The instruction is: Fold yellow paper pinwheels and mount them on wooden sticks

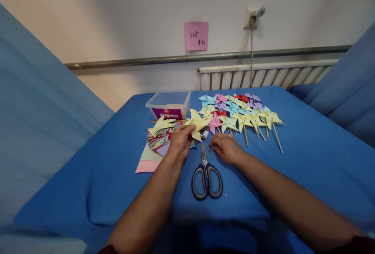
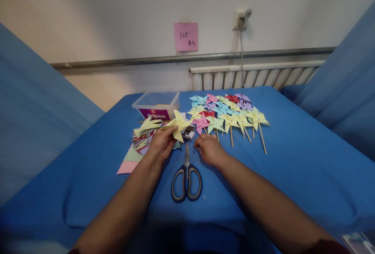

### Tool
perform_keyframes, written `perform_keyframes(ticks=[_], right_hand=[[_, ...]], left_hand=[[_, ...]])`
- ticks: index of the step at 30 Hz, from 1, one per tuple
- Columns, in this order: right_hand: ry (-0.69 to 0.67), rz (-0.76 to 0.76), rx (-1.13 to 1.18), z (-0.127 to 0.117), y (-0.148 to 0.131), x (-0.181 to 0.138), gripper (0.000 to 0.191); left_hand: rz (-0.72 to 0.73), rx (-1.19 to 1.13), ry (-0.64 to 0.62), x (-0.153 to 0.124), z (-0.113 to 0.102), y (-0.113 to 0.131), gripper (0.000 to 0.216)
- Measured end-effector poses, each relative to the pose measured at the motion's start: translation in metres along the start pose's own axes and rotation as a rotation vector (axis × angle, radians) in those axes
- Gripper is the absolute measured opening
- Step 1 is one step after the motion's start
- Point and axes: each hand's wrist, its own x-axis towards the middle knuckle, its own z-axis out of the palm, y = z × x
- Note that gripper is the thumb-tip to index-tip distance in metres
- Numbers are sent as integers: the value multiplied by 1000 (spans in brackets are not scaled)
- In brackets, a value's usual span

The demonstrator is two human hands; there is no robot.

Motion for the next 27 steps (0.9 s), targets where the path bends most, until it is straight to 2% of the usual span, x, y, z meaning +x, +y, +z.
perform_keyframes(ticks=[3,6,9,16,21,27], right_hand=[[8,31,3,1,-3,-1,14],[-45,32,-33,1,-12,0,14],[-91,28,-115,-3,-21,-1,16],[-106,-61,-367,-6,-30,-7,22],[-127,-90,-403,0,-35,-6,22],[-107,-34,-429,1,-35,-6,22]], left_hand=[[5,-3,-5,0,0,0,32],[1,2,-14,0,0,0,33],[-1,8,-13,0,0,0,34],[1,18,-10,0,0,-2,33],[32,41,-9,0,-1,-2,32],[51,73,-6,0,0,-3,34]])
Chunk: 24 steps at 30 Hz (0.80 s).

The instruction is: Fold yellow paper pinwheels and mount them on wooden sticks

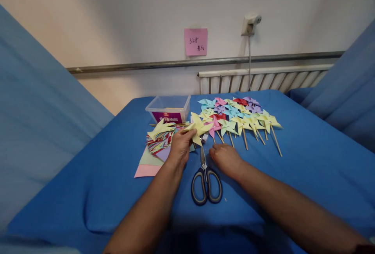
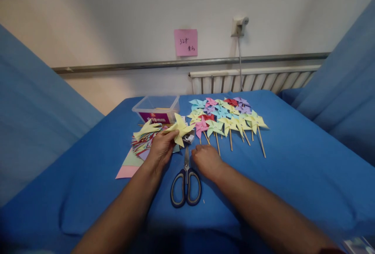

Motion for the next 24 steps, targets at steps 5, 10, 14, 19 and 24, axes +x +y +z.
perform_keyframes(ticks=[5,10,14,19,24], right_hand=[[-13,1,-9,-6,1,-1,24],[10,27,9,-9,2,-1,25],[62,67,97,-6,10,-3,21],[435,85,575,-8,16,-5,12],[759,163,887,-16,-2,6,10]], left_hand=[[-7,19,-22,-2,2,1,32],[-14,25,15,-4,4,2,33],[-11,25,35,-2,3,1,36],[31,119,81,-2,2,-2,33],[140,284,88,-11,8,1,28]])
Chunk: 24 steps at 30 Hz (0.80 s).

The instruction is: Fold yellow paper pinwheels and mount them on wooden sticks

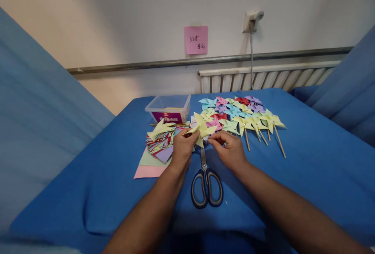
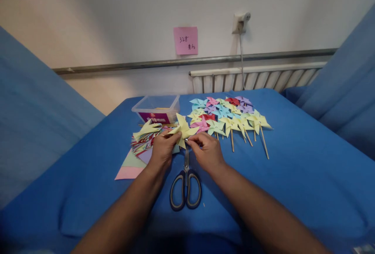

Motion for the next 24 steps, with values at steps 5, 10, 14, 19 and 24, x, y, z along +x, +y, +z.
perform_keyframes(ticks=[5,10,14,19,24], right_hand=[[21,-29,-67,15,-5,7,12],[48,6,-85,13,4,10,13],[59,33,-56,10,4,8,12],[74,50,-44,6,0,7,10],[82,45,-39,4,-1,7,9]], left_hand=[[123,108,-20,-7,3,5,15],[-52,-64,-118,-10,5,-1,24],[-174,-220,-174,-12,7,-3,27],[-201,-265,-185,-14,7,0,30],[-187,-237,-193,-17,6,1,29]])
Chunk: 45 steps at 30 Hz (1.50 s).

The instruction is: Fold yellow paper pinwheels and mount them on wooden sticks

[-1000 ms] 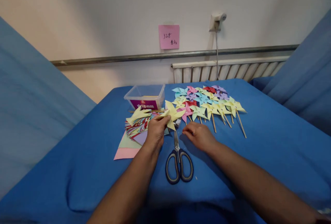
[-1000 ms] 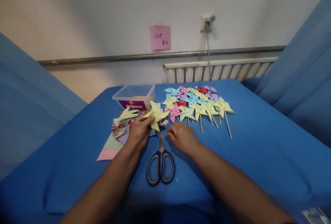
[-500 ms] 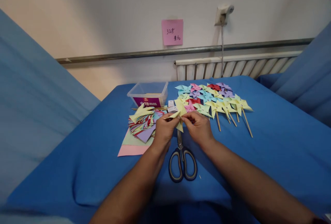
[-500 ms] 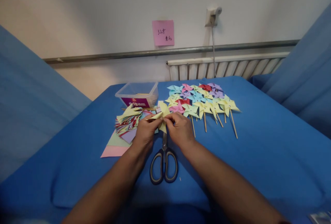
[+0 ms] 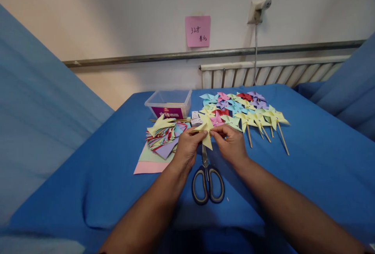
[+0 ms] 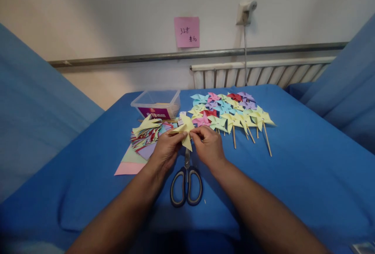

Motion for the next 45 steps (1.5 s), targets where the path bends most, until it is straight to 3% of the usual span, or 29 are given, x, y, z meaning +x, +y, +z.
perform_keyframes(ticks=[19,45], right_hand=[[-38,-181,-117,-6,-7,-2,10],[-44,-192,-124,-8,-10,-3,11]], left_hand=[[83,139,13,-2,-1,-1,29],[188,296,55,-4,2,7,21]])
